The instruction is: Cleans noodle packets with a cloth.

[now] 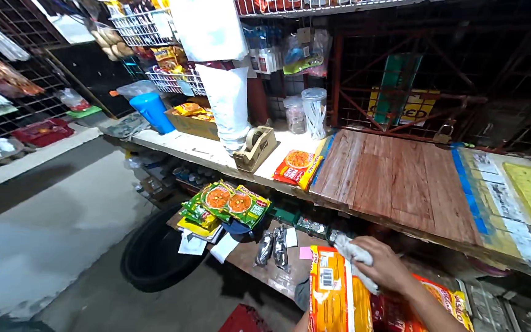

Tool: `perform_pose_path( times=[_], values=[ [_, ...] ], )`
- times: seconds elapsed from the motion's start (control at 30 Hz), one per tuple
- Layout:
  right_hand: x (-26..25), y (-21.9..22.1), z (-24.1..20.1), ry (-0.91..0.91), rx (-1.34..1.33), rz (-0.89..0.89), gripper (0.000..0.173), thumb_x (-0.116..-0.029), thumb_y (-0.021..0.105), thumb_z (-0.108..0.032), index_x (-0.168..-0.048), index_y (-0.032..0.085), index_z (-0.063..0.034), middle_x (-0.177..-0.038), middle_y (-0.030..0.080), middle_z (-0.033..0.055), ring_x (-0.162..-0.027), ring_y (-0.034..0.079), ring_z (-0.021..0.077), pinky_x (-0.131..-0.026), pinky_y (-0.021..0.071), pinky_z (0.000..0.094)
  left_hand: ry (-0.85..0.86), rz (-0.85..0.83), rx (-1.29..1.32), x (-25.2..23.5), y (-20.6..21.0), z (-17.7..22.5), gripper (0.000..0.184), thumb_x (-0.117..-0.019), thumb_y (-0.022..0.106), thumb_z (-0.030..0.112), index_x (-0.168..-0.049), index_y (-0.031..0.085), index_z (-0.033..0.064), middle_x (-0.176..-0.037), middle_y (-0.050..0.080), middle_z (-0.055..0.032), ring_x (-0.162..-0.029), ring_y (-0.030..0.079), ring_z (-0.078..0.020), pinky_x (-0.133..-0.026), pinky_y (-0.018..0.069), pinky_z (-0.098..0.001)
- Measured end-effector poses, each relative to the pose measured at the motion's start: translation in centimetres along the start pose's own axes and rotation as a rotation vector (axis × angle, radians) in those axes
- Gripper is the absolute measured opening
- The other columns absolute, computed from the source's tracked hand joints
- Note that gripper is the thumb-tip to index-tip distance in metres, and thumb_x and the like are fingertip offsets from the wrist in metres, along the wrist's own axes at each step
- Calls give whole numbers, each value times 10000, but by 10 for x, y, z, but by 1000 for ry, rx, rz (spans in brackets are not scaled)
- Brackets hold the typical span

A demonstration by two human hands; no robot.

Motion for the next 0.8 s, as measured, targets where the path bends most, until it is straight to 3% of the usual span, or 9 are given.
perform_pose_path(
  times=[0.1,0.17,0.2,0.27,0.33,0.47,0.57,0.7,0.8],
  values=[
    [3,-27,11,172,-110,53,462,-890,664,-355,-1211,721,-27,-1222,715,135,-1129,685,257,-1008,529,485,69,-26,-225,4,-12,-17,384,-1045,396,17,-1358,453,-198,-1232,650,-230,-1100,620,-90,-1010,466,-244],
    [4,-38,-12,37,-110,140,482,-887,645,-405,-1217,727,-63,-1251,703,106,-1170,661,227,-1013,527,451,31,-25,-87,-1,-9,-15,362,-1054,340,14,-1345,451,-169,-1182,660,-163,-1052,613,-38,-975,476,-214],
    [4,-39,-29,-80,-85,116,493,-888,652,-403,-1257,716,-82,-1310,674,124,-1239,621,273,-1043,500,489,-15,-22,46,-7,-7,-15,356,-1071,285,27,-1339,457,-133,-1143,662,-114,-1019,610,-23,-955,484,-210],
    [5,-23,-58,-291,22,-1,526,-838,715,-372,-1318,696,-156,-1387,633,137,-1326,557,363,-1081,444,593,-53,-30,276,-17,-1,-16,370,-1087,192,92,-1259,502,-15,-1017,678,-5,-933,630,0,-895,519,-208],
    [5,5,-72,-360,113,-167,517,-821,795,-366,-1298,702,-188,-1378,645,125,-1339,546,388,-1095,404,648,-100,-37,388,-21,6,-6,449,-1114,111,218,-1142,546,109,-910,689,59,-859,650,4,-836,546,-214],
    [-21,3,-51,-55,-7,-382,417,-936,678,-399,-1195,724,-75,-1242,700,136,-1208,632,319,-1029,484,552,-5,-153,444,-23,13,6,519,-1124,115,340,-1237,570,118,-1027,731,28,-965,684,-37,-910,563,-258],
    [-32,-11,-20,143,-124,-428,457,-940,655,-426,-1169,720,-36,-1180,703,163,-1114,662,310,-1002,489,545,68,-137,366,-22,19,7,478,-1131,151,285,-1373,486,45,-1130,700,-6,-1022,661,-20,-938,543,-234],
    [-18,-20,23,404,-79,-169,477,-957,646,-402,-1258,692,-34,-1238,697,176,-1181,652,326,-1057,469,560,-34,-51,166,-15,10,-2,388,-1109,199,72,-1373,425,-101,-1157,640,-95,-1025,602,-4,-940,496,-192],
    [3,-27,16,310,-202,214,489,-906,634,-393,-1208,713,-16,-1177,721,135,-1106,681,225,-998,525,459,46,-129,119,-15,-1,-19,339,-1043,382,28,-1350,449,-98,-1155,677,-61,-1052,630,-6,-962,511,-216]
  ],
)
Point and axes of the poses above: each hand's wrist, its own x-axis away from the middle knuckle, its own y-axis out of the palm, z = x × y, the point moved 2 cm from there along -x, towards the middle knuckle
